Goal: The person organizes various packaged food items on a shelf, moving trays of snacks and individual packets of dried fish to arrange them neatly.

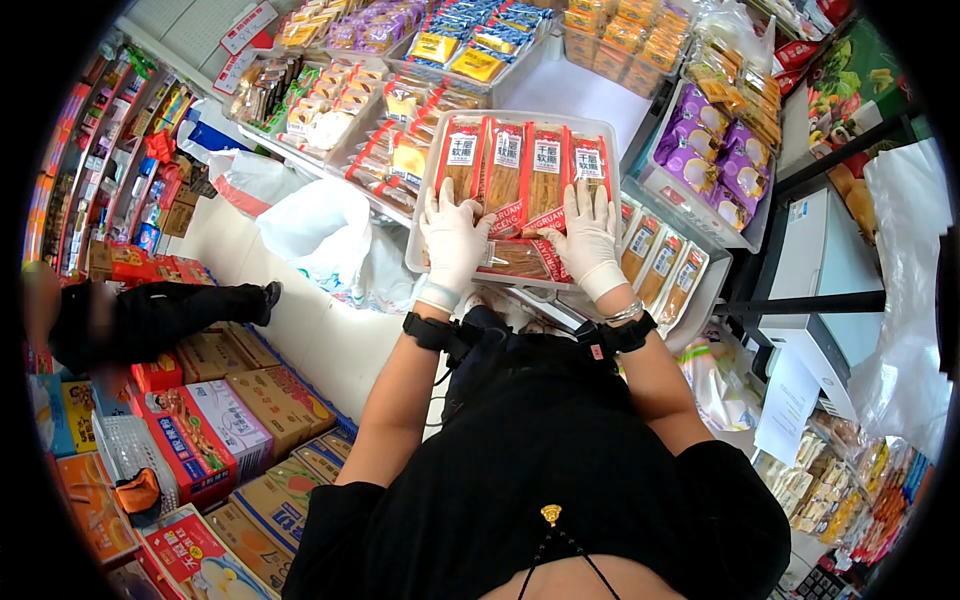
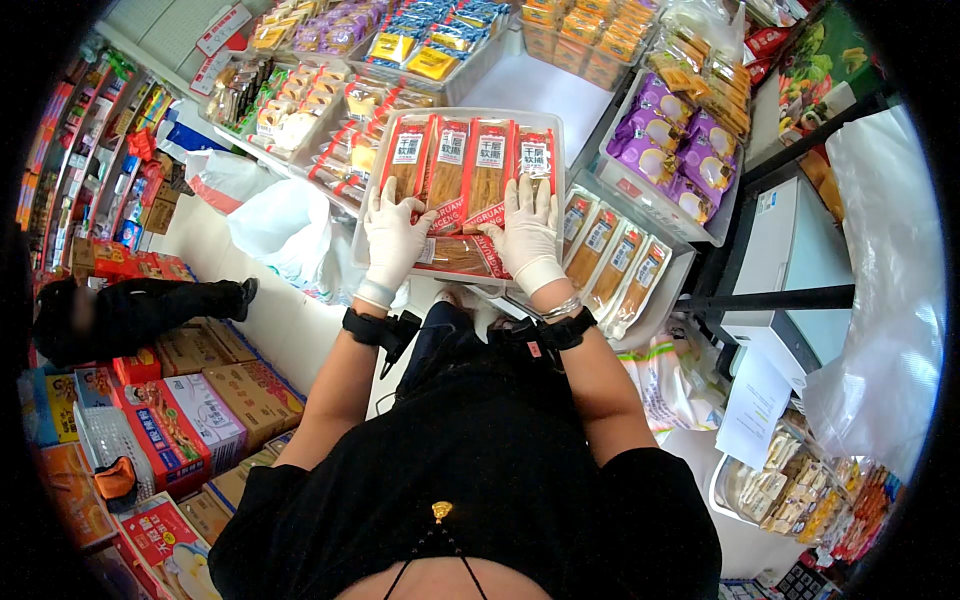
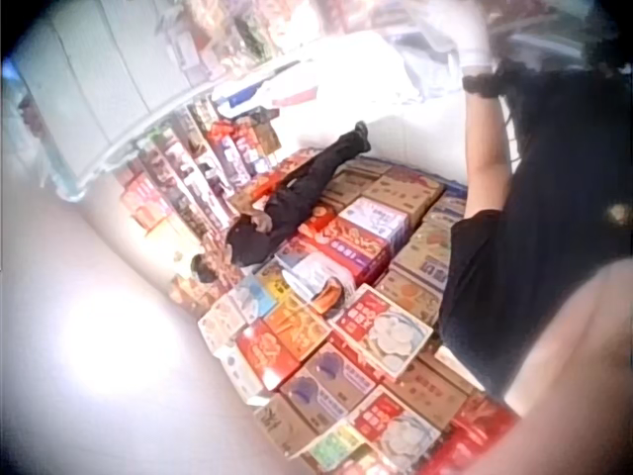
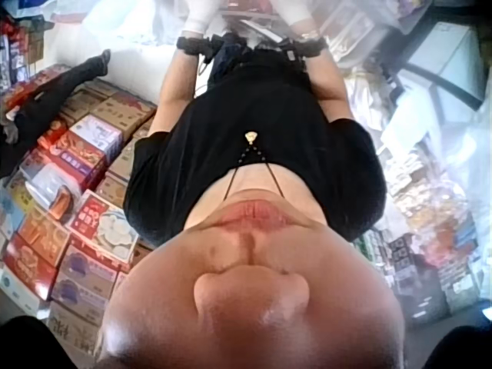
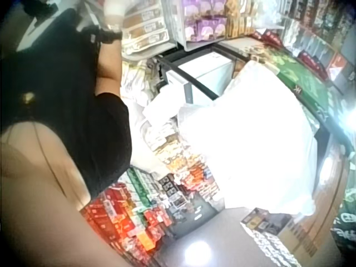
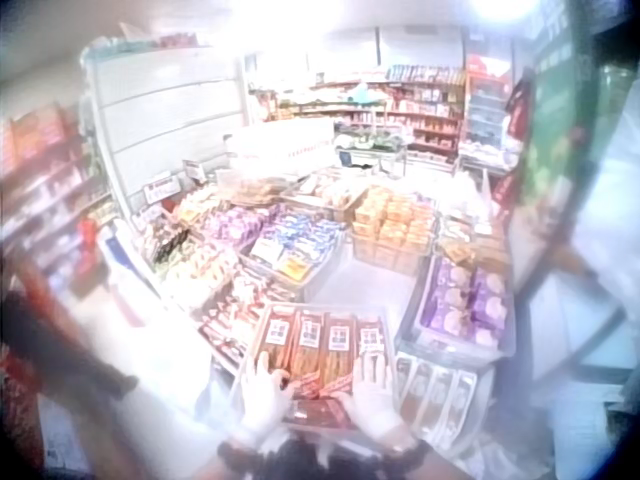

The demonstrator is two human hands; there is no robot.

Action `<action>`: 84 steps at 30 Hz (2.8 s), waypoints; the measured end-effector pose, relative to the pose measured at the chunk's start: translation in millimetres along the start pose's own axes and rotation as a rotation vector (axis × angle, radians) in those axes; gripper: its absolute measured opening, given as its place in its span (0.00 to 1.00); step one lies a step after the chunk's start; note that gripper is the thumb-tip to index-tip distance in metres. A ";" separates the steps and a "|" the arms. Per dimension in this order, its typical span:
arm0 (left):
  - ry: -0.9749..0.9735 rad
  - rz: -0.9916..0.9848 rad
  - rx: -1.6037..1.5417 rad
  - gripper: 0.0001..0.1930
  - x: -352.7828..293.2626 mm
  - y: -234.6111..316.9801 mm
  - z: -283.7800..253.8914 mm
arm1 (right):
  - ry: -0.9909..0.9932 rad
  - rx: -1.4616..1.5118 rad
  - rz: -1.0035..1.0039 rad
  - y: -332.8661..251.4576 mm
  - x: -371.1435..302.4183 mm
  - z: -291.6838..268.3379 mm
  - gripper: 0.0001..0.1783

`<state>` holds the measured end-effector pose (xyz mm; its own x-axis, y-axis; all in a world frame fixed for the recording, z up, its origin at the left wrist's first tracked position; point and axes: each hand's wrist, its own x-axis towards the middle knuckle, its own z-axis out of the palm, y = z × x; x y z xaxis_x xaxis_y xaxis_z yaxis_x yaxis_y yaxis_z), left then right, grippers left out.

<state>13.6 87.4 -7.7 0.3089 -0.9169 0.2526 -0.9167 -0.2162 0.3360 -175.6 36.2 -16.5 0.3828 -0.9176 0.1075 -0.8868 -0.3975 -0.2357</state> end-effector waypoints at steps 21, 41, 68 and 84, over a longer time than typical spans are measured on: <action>0.308 -0.105 -0.507 0.05 3.2 -7.1 -7.6 | 0.090 0.093 -0.020 11.6 3.5 6.7 0.13; -0.057 -0.094 -0.125 0.11 18.5 -11.2 1.0 | -0.019 -0.053 0.046 -4.4 28.6 -11.0 0.08; -0.382 -0.122 -1.285 0.08 -4.7 160.9 -50.5 | 0.282 -0.061 0.171 164.6 -131.6 -28.2 0.07; -0.045 0.683 -0.235 0.08 -40.8 210.6 23.2 | 0.249 1.188 0.573 178.8 -117.5 35.1 0.28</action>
<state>-197.9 71.5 31.8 -0.3285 -0.8357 0.4402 -0.8211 0.4830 0.3042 -370.0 72.8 -105.1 -0.1334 -0.9802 -0.1461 -0.0962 0.1595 -0.9825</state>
